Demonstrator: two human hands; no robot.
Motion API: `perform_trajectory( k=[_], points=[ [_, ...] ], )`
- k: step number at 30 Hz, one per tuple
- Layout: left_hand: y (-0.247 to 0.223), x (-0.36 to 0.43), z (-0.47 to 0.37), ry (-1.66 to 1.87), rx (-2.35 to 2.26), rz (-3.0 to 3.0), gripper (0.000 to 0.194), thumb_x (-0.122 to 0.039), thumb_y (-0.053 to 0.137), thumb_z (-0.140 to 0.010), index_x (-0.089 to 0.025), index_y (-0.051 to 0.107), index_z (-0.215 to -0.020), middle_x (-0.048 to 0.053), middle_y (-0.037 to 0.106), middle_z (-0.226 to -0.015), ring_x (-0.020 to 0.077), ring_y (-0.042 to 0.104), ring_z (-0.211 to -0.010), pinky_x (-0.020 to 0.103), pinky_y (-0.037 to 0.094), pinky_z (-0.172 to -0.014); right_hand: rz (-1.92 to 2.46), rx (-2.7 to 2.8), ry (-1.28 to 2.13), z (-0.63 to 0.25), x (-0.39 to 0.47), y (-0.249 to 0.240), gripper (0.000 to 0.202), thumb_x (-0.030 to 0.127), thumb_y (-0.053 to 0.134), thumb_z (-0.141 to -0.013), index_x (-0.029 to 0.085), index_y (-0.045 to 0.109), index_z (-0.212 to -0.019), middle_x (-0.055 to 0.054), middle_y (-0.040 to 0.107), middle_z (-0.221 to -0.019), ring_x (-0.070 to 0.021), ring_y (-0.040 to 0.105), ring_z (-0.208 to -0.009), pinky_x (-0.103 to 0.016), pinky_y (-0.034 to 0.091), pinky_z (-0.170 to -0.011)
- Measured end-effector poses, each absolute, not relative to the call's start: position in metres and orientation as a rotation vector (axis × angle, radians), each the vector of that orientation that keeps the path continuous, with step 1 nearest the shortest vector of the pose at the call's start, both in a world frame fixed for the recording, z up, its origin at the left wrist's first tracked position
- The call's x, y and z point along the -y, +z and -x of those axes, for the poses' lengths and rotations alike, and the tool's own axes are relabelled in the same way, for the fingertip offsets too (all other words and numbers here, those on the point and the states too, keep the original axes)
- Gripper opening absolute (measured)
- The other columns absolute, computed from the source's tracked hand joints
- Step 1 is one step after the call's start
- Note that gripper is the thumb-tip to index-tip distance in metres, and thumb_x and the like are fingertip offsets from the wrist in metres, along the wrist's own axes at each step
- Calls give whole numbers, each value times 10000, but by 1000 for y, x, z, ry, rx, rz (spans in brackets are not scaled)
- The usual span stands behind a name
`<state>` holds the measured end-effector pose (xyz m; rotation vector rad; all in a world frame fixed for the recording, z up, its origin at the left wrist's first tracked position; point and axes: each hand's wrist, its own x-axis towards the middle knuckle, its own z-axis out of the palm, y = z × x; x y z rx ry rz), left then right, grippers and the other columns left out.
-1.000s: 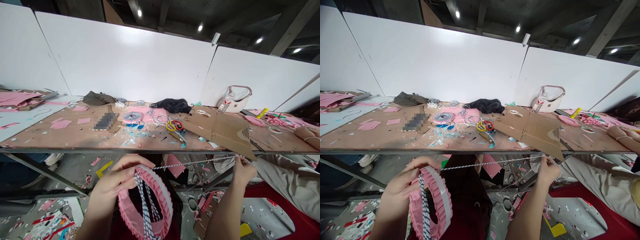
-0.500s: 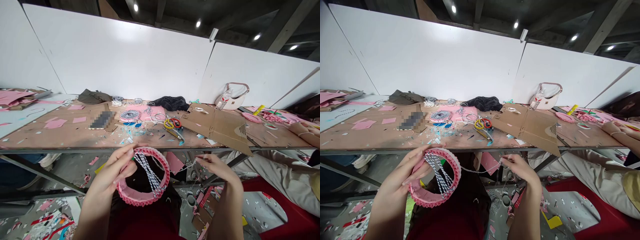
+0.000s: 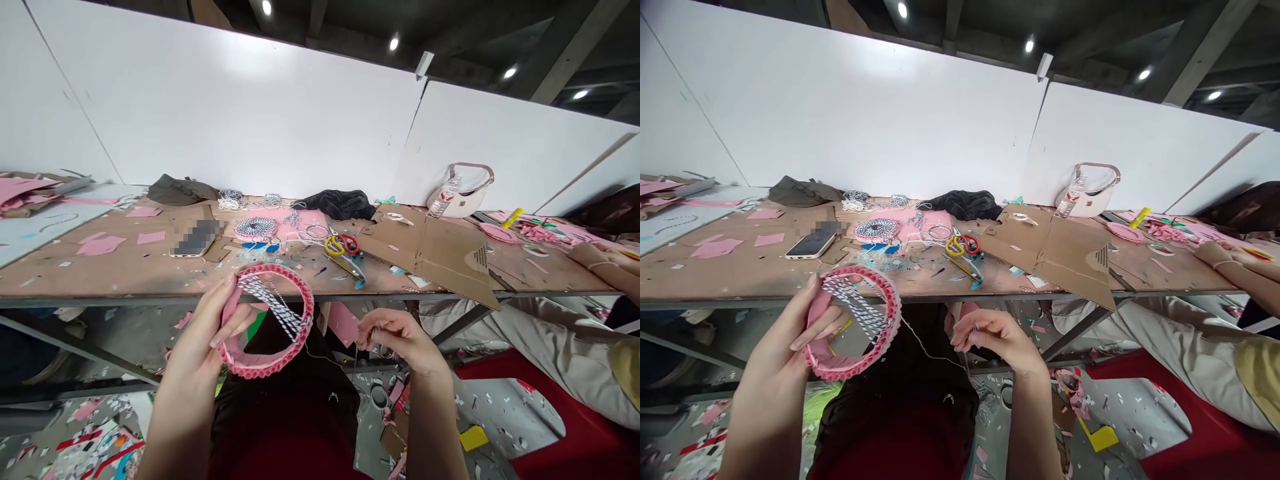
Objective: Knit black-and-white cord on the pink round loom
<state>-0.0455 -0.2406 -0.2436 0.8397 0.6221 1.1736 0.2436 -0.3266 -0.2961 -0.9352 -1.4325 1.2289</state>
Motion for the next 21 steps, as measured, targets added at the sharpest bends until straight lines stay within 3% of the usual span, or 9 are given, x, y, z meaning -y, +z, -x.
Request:
perform_trajectory(
  k=[5,7,10,13,15,17,21],
  points=[
    [-239,238,41,1217,-552,-797,419,-359,756,-813,-189,435,-605,-122,227,-441,26,79,-364,167,281,-358,900,1357,1137,-218,314,-299,158,307,647,-917,172,721,-883,-46,705,-740,-134,595,-527,-232,458,-513],
    [-238,238,40,1217,-527,-745,438,-351,753,-816,-188,414,-592,-124,235,-430,18,99,-345,158,281,-348,911,1377,982,-209,311,-297,176,311,631,-928,188,731,-852,-34,693,-716,-142,587,-578,-250,465,-571],
    [-237,239,39,1224,-494,-627,430,-320,708,-865,-181,402,-596,-124,280,-424,8,125,-324,153,294,-351,961,1444,773,-194,311,-288,224,310,575,-964,199,746,-873,-53,687,-722,-206,624,-834,-314,483,-757],
    [-236,240,39,1216,-458,-505,403,-285,598,-950,-175,408,-611,-118,309,-425,5,172,-306,162,314,-362,892,1413,903,-176,314,-280,130,275,572,-972,206,676,-1011,-40,708,-733,-216,664,-850,-361,487,-830],
    [-236,240,40,1176,-425,-434,399,-275,519,-991,-178,420,-618,-117,274,-402,14,217,-292,173,326,-365,785,1310,1022,-164,316,-276,26,237,608,-955,221,596,-972,-20,722,-748,-193,687,-750,-346,505,-793],
    [-237,239,40,1128,-393,-366,413,-270,438,-1022,-182,430,-618,-118,224,-381,26,258,-277,185,342,-368,700,1237,1062,-154,319,-273,98,206,641,-932,214,557,-882,-15,727,-754,-165,680,-648,-300,516,-706],
    [-239,236,39,1047,-359,-240,439,-294,381,-1037,-174,457,-621,-114,221,-370,26,305,-262,168,356,-359,725,1207,1009,-136,324,-266,36,199,650,-925,198,666,-893,-5,707,-697,-106,621,-515,-212,486,-561]
  ],
)
